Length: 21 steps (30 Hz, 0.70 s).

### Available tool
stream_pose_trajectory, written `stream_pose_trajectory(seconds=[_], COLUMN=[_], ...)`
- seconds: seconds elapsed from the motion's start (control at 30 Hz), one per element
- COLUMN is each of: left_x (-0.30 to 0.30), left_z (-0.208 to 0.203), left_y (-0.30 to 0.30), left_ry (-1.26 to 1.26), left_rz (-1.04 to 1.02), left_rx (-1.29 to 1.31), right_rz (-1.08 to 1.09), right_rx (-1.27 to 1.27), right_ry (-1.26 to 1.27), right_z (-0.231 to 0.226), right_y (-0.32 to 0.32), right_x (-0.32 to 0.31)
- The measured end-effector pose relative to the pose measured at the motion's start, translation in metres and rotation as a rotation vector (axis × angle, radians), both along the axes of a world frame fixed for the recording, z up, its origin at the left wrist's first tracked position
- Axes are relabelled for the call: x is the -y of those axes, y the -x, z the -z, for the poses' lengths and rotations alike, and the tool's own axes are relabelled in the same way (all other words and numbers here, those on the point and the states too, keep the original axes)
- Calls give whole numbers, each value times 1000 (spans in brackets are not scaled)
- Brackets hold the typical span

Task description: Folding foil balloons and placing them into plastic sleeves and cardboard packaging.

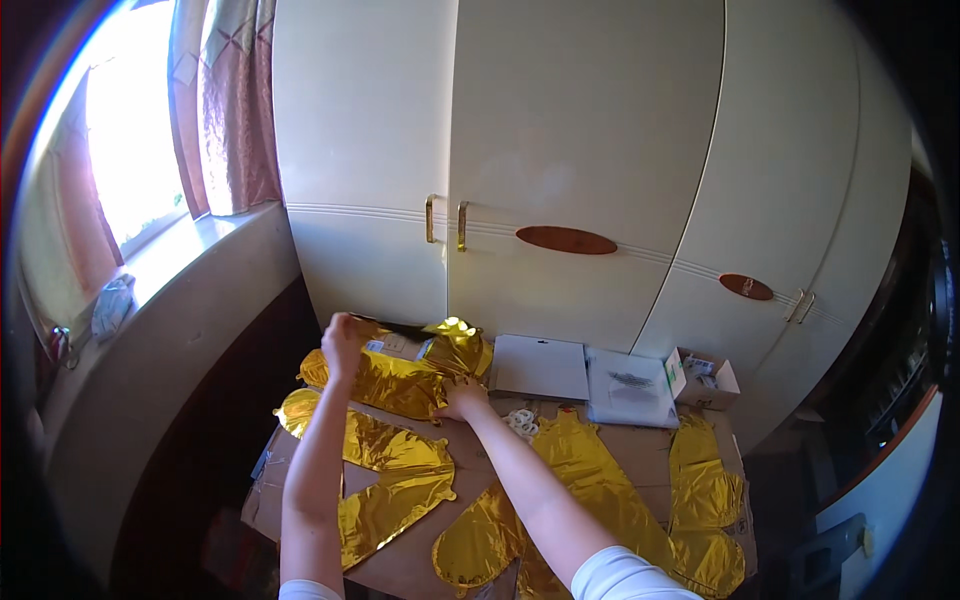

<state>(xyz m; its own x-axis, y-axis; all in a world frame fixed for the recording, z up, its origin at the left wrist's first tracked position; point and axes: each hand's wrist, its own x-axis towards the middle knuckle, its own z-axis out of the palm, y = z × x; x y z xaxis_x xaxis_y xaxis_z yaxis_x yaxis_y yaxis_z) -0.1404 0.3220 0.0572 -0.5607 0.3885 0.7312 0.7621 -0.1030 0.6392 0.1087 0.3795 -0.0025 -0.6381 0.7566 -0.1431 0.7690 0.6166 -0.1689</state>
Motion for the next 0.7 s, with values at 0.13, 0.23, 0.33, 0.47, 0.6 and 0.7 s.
stream_pose_trajectory(seconds=[0.13,0.23,0.33,0.47,0.6,0.7], left_x=[17,30,52,93,114,121], left_z=[-66,-111,-147,-174,-189,-195], left_y=[22,40,55,28,-22,-65], left_ry=[-151,-311,-347,-257,-199,-149], left_rz=[-93,-94,-44,25,133,229], left_rx=[18,-13,-29,-106,-99,-138], right_rz=[10,22,14,44,223,99], right_rx=[14,12,-55,-204,-655,-1064], right_ry=[-8,-5,10,16,78,29], right_z=[3,1,3,7,28,32], right_y=[2,1,1,3,3,-30], right_x=[-1,-1,-1,7,-21,-50])
